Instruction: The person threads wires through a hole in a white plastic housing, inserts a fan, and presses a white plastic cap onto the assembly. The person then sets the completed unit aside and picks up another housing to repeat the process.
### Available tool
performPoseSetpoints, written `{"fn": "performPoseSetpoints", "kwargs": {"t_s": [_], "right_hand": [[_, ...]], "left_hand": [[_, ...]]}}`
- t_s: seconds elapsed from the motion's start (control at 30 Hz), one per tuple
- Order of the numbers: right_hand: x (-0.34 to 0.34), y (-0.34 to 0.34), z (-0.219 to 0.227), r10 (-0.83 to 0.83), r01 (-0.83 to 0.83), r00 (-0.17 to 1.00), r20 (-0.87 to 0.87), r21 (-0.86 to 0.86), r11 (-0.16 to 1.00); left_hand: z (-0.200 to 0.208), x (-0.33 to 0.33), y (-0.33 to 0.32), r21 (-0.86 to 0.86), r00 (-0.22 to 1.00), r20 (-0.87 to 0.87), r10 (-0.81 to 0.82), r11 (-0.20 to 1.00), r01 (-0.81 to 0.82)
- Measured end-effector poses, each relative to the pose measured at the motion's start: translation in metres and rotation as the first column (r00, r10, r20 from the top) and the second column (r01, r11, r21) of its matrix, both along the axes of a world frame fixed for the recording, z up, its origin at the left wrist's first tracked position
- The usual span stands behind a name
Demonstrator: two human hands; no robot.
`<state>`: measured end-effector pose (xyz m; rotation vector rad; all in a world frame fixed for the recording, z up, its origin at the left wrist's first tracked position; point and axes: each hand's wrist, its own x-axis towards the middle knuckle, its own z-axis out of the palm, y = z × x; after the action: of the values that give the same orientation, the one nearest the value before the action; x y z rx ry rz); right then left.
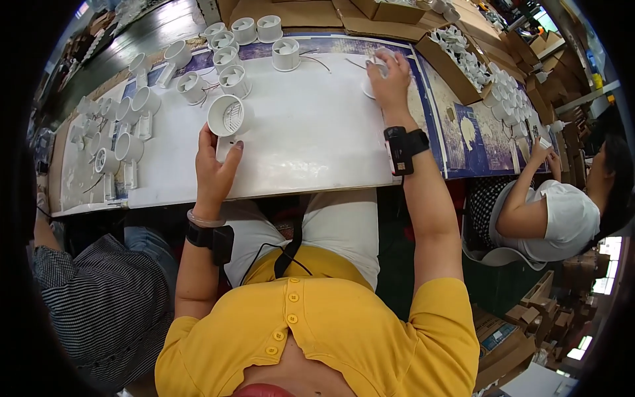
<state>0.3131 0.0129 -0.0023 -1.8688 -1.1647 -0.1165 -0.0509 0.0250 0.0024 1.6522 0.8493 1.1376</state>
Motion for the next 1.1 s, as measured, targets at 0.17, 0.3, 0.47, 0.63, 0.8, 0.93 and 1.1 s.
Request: {"fn": "performPoseSetpoints", "kwargs": {"t_s": [0.17, 0.3, 0.47, 0.63, 0.8, 0.93, 1.1], "right_hand": [[-0.061, 0.057, -0.008, 0.225, -0.225, 0.974, 0.007, 0.0, 0.974], [-0.095, 0.088, -0.009, 0.368, -0.365, 0.927, -0.076, 0.049, 0.93], [-0.116, 0.103, 0.004, 0.521, -0.506, 0.692, -0.5, 0.179, 0.844], [-0.127, 0.086, 0.018, 0.46, -0.401, 0.866, -0.196, 0.277, 0.873], [-0.134, 0.058, 0.023, 0.33, -0.347, 0.89, 0.315, -0.002, 0.938], [-0.121, 0.045, 0.026, 0.381, -0.381, 0.889, 0.256, -0.049, 0.923], [-0.121, 0.009, 0.027, 0.633, -0.698, 0.615, -0.47, 0.049, 0.714]], "left_hand": [[-0.006, 0.002, 0.002, 0.048, 1.0, 0.001, 0.029, 0.998, -0.029], [0.0, -0.001, 0.0, 0.096, 0.993, -0.109, 0.05, 0.995, -0.039], [0.0, -0.002, -0.001, 0.13, 0.984, -0.171, 0.046, 0.991, -0.023], [-0.003, -0.003, 0.001, 0.125, 0.994, -0.113, 0.0, 0.992, 0.014], [-0.002, -0.002, 0.002, 0.103, 0.998, -0.07, -0.001, 0.995, 0.008], [-0.011, -0.004, 0.004, -0.037, 0.998, 0.063, 0.006, 0.999, -0.003], [0.002, -0.012, 0.002, -0.201, 0.978, 0.206, -0.021, 0.978, 0.063]]}}
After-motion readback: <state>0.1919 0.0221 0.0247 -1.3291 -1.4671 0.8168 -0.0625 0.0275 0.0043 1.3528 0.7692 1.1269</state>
